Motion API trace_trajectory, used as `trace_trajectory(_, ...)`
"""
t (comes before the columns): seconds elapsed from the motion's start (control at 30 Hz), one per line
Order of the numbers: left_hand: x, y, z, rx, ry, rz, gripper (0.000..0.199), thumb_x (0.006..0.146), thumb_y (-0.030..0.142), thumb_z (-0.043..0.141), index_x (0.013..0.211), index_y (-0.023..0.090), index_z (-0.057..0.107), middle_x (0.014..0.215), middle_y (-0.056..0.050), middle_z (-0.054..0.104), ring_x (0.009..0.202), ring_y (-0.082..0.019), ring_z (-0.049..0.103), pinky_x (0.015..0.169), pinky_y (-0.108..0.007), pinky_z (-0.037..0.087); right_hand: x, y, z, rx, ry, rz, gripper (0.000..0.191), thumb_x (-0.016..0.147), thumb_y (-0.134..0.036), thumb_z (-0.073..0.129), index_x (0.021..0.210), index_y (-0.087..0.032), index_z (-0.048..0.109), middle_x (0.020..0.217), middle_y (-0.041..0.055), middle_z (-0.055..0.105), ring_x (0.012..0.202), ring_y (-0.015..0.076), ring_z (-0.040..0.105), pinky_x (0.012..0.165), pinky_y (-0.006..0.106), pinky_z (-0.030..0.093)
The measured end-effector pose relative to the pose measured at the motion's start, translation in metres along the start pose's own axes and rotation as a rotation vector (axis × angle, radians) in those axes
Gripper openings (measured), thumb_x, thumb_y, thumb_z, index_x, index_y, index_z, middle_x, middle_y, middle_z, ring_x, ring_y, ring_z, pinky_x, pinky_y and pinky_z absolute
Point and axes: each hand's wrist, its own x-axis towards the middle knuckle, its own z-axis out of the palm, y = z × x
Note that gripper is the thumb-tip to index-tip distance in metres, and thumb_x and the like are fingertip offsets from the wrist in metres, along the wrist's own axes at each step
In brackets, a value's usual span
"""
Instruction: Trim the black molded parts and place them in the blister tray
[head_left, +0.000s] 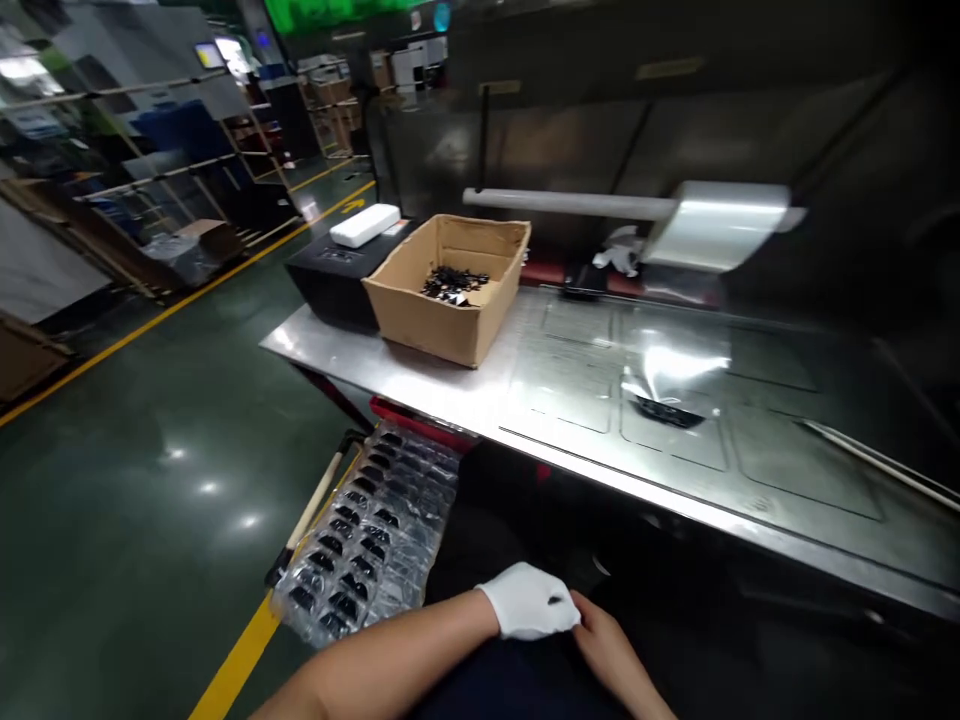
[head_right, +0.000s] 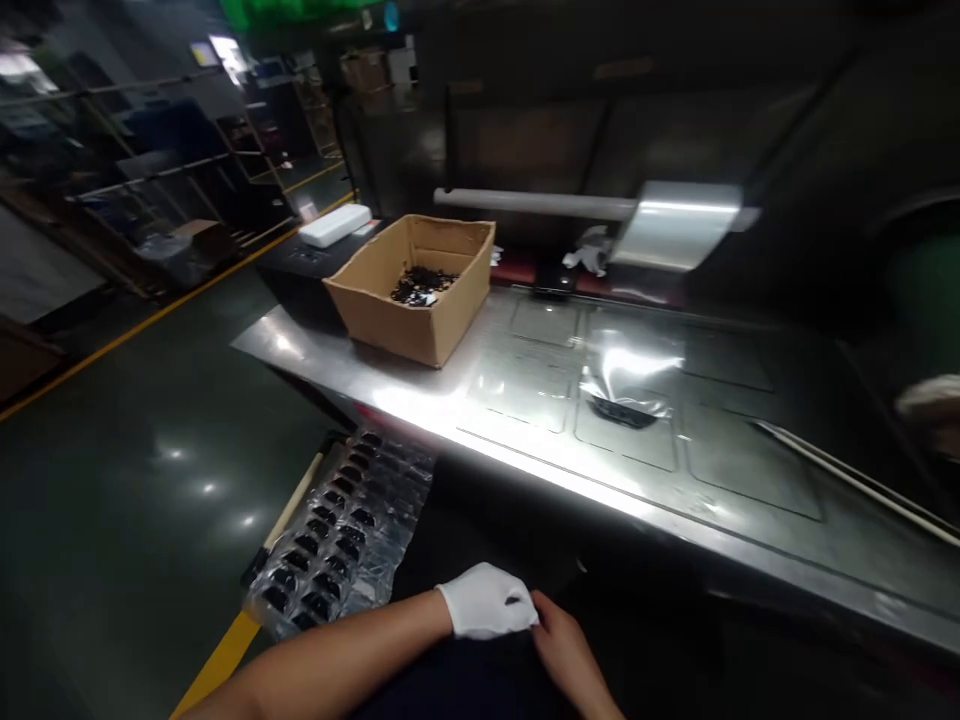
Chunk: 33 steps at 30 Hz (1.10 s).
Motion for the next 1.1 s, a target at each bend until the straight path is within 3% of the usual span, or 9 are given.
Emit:
trace_trajectory(0.17, -0.012, 0.007, 0.004, -0.020, -0.009, 0.076, 0.030, 0.104, 0.042, 0.056, 0.101, 0.016, 0.072, 0.099, -0.005, 0.074, 0.092, -0.020, 0.070, 0.086, -0.039, 0.057, -0.024, -0.006, 0.008, -0.004, 0.087, 0.004, 0.028, 0.081, -0.031, 0.048, 0.088, -0.024, 0.074, 0.098, 0.0065, 0.080, 0.095, 0.0272, 0.074, 0.086, 0.032, 0.053)
trace_trajectory(0.27, -0.018, 0.012, 0.011, -0.032, 0.007, 0.104, 0.031, 0.104, 0.042, 0.056, 0.097, 0.016, 0.071, 0.094, -0.005, 0.073, 0.089, -0.020, 0.070, 0.086, -0.040, 0.057, -0.038, -0.008, 0.012, -0.024, 0.130, 0.006, 0.026, 0.081, -0.027, 0.048, 0.086, -0.024, 0.074, 0.094, 0.0061, 0.080, 0.094, 0.0267, 0.074, 0.085, 0.031, 0.053)
trace_trajectory(0.43, -0.020, 0.027, 0.023, -0.107, 0.044, 0.149, 0.024, 0.099, 0.037, 0.064, 0.089, 0.016, 0.072, 0.093, -0.006, 0.075, 0.093, -0.021, 0.070, 0.091, -0.042, 0.056, -0.051, 0.001, 0.007, -0.051, 0.124, -0.005, 0.033, 0.082, -0.029, 0.047, 0.097, -0.023, 0.076, 0.111, 0.0090, 0.080, 0.106, 0.0278, 0.073, 0.096, 0.034, 0.052)
trace_trajectory(0.57, -0.033, 0.037, 0.016, -0.234, 0.167, 0.182, 0.019, 0.094, 0.033, 0.066, 0.090, 0.019, 0.078, 0.103, -0.006, 0.080, 0.102, -0.022, 0.072, 0.095, -0.034, 0.053, -0.046, 0.009, 0.002, -0.077, 0.089, -0.002, 0.039, 0.083, -0.040, 0.048, 0.103, -0.022, 0.077, 0.114, 0.0123, 0.079, 0.113, 0.0318, 0.072, 0.099, 0.037, 0.053)
trace_trajectory(0.67, -0.058, 0.034, 0.001, -0.353, 0.346, 0.148, 0.023, 0.097, 0.034, 0.061, 0.099, 0.022, 0.081, 0.109, -0.003, 0.080, 0.105, -0.018, 0.072, 0.096, -0.025, 0.051, -0.038, 0.011, 0.004, -0.112, 0.062, 0.016, 0.041, 0.088, -0.056, 0.048, 0.089, -0.024, 0.074, 0.095, 0.0108, 0.080, 0.097, 0.0327, 0.075, 0.086, 0.036, 0.057)
trace_trajectory(0.77, -0.091, 0.011, -0.016, -0.466, 0.563, -0.013, 0.035, 0.104, 0.039, 0.049, 0.100, 0.020, 0.078, 0.099, -0.004, 0.080, 0.092, -0.016, 0.072, 0.092, -0.025, 0.052, -0.033, 0.012, 0.008, -0.139, 0.039, 0.037, 0.048, 0.091, -0.068, 0.045, 0.078, -0.027, 0.067, 0.078, 0.0054, 0.075, 0.080, 0.0286, 0.072, 0.075, 0.033, 0.055)
trace_trajectory(0.9, -0.121, -0.042, -0.023, -0.582, 0.743, -0.293, 0.039, 0.107, 0.042, 0.043, 0.103, 0.016, 0.072, 0.094, -0.005, 0.077, 0.066, -0.014, 0.065, 0.075, -0.030, 0.054, -0.025, 0.014, 0.008, -0.156, 0.011, 0.073, 0.049, 0.091, -0.070, 0.046, 0.075, -0.027, 0.062, 0.069, 0.0014, 0.069, 0.071, 0.0255, 0.068, 0.068, 0.030, 0.052)
trace_trajectory(1.1, -0.139, -0.100, 0.010, -0.679, 0.769, -0.597, 0.036, 0.104, 0.048, 0.057, 0.098, 0.014, 0.070, 0.084, -0.002, 0.071, 0.065, -0.014, 0.064, 0.073, -0.035, 0.058, -0.010, 0.020, 0.005, -0.170, -0.042, 0.102, 0.049, 0.091, -0.070, 0.047, 0.078, -0.026, 0.063, 0.073, 0.0011, 0.071, 0.076, 0.0249, 0.069, 0.073, 0.030, 0.052)
